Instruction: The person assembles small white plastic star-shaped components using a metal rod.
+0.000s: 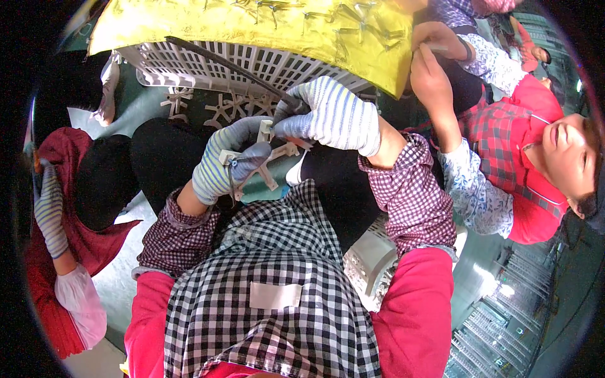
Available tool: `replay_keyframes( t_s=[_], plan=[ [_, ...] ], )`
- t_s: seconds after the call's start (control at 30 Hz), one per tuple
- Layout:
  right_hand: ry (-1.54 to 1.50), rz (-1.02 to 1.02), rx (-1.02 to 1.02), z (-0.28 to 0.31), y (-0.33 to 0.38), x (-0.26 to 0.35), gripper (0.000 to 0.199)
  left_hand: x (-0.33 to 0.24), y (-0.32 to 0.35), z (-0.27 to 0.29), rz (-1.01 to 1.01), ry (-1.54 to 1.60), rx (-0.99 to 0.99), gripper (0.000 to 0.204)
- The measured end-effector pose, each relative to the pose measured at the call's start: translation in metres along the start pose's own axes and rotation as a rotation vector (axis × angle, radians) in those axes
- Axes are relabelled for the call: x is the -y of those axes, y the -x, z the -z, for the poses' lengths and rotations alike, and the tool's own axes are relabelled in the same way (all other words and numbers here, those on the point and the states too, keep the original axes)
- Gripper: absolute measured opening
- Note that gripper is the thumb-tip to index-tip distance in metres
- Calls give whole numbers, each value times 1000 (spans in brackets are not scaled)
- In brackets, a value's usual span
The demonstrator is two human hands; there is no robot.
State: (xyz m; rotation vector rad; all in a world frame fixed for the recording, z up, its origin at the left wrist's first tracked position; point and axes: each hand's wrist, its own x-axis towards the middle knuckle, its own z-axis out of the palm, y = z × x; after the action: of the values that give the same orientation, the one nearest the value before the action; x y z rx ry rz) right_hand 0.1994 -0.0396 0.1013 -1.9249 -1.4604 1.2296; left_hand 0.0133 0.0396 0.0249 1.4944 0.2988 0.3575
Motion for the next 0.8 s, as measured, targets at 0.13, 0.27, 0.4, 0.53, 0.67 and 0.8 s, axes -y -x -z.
replay_keyframes(
  t_s=[0.13,0.27,0.4,0.53,0.67,0.8],
  plan=[
    [15,42,19,5,3,-6,22,-2,-4,2,-166,-95,60,41],
    [-31,-56,-17,9,4,-6,25,-6,-5,7,170,318,297,64],
    [-36,-35,-7,12,5,-9,27,6,-4,15,135,291,409,74],
    [18,-103,56,16,7,1,26,4,-6,25,123,518,516,82],
    [156,-50,9,14,8,4,25,2,-8,27,184,366,443,93],
    [85,-53,28,13,5,9,24,0,-11,22,252,368,257,53]
  ],
)
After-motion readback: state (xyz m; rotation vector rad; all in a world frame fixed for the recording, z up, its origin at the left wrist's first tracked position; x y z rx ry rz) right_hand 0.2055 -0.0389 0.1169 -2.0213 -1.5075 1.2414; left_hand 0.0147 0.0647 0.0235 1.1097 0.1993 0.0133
